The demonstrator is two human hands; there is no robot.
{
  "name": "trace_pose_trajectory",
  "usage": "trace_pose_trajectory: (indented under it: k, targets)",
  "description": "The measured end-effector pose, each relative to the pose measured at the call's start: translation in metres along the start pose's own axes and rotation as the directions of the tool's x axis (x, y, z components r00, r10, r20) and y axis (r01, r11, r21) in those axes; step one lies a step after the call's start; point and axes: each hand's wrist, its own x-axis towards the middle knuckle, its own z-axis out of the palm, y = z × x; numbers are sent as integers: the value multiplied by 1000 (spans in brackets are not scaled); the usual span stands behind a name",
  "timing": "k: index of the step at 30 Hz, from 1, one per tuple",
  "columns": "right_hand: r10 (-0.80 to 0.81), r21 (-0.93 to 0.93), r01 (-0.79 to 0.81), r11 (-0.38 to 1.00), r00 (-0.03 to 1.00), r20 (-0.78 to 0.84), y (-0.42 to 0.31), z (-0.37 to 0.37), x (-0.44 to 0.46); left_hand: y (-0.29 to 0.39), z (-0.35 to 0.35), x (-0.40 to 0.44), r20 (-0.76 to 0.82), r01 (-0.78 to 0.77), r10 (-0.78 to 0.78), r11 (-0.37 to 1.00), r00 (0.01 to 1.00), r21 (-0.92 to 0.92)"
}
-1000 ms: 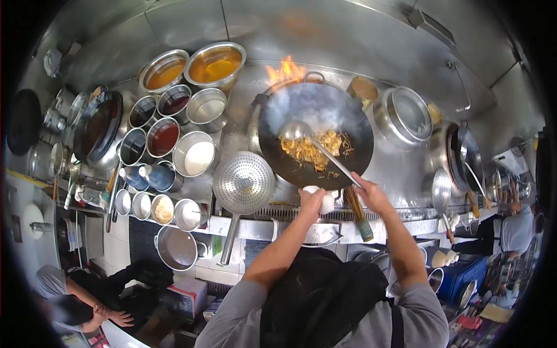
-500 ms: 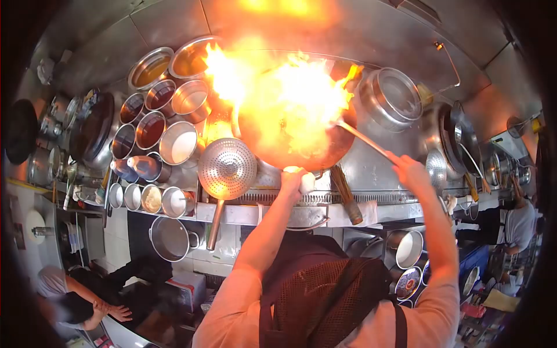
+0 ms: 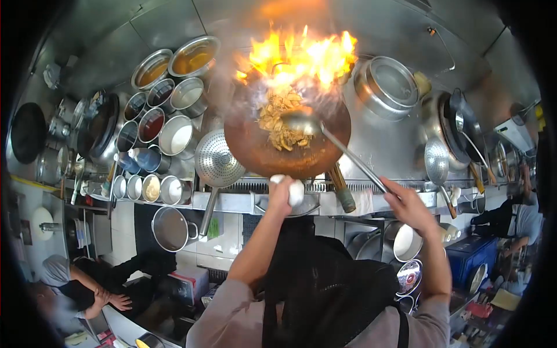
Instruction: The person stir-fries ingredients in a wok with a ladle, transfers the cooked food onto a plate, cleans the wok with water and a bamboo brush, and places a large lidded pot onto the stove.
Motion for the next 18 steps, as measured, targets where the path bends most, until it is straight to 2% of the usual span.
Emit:
trace_pose_trajectory:
  k: [1,2,3,4,5,6,7,8,9,10,11,12,14,16,17,18]
  targets:
    - [-5,9,5,1000,1000,-6,-11,-24,-5,13,25,-21,-50,-74,73,997,996,-19]
    - [-13,-4,14,1000,988,153,-14,-41,-11,17,40,-41,-108,-134,130,991,986,-29]
    - [-3,-10,6,1000,944,329,-9,-47,-17,16,30,-34,-45,-11,10,1000,999,-28]
    - [-124,-102,161,982,946,300,8,-38,-5,17,20,-14,13,119,-119,993,993,-27]
    - [-307,-133,337,932,929,206,21,-22,12,19,20,7,59,127,-127,992,990,5]
    - [-228,-120,253,960,955,188,9,-8,25,15,15,22,111,124,-127,992,986,34]
    - [-318,-128,331,935,942,107,28,19,48,-9,-4,21,95,142,-146,989,985,44]
    - [-314,-122,326,937,943,107,26,35,51,-35,-19,25,87,36,-41,998,995,50]
    - [-208,-162,219,962,975,79,17,49,53,-52,-26,23,87,-75,70,996,994,57]
    - [-100,-196,108,975,994,50,12,61,52,-61,-35,-2,-4,-56,56,998,998,40]
    - [-229,-136,224,965,973,-17,28,62,44,-73,-69,-2,38,81,-87,988,995,132]
    - [-171,-212,185,960,982,82,16,38,27,-60,-60,-33,59,51,-56,994,997,94]
    - [-327,-72,347,935,922,206,27,3,12,-14,-14,-73,42,-12,9,998,999,65]
    - [50,-235,40,971,929,368,-41,-40,11,17,4,-60,-8,91,-90,988,996,125]
    - [84,-249,3,968,938,337,-44,-39,22,46,29,-55,13,136,-137,990,990,44]
    - [85,-251,2,968,939,333,-33,-26,39,51,27,-28,123,105,-105,994,987,1]
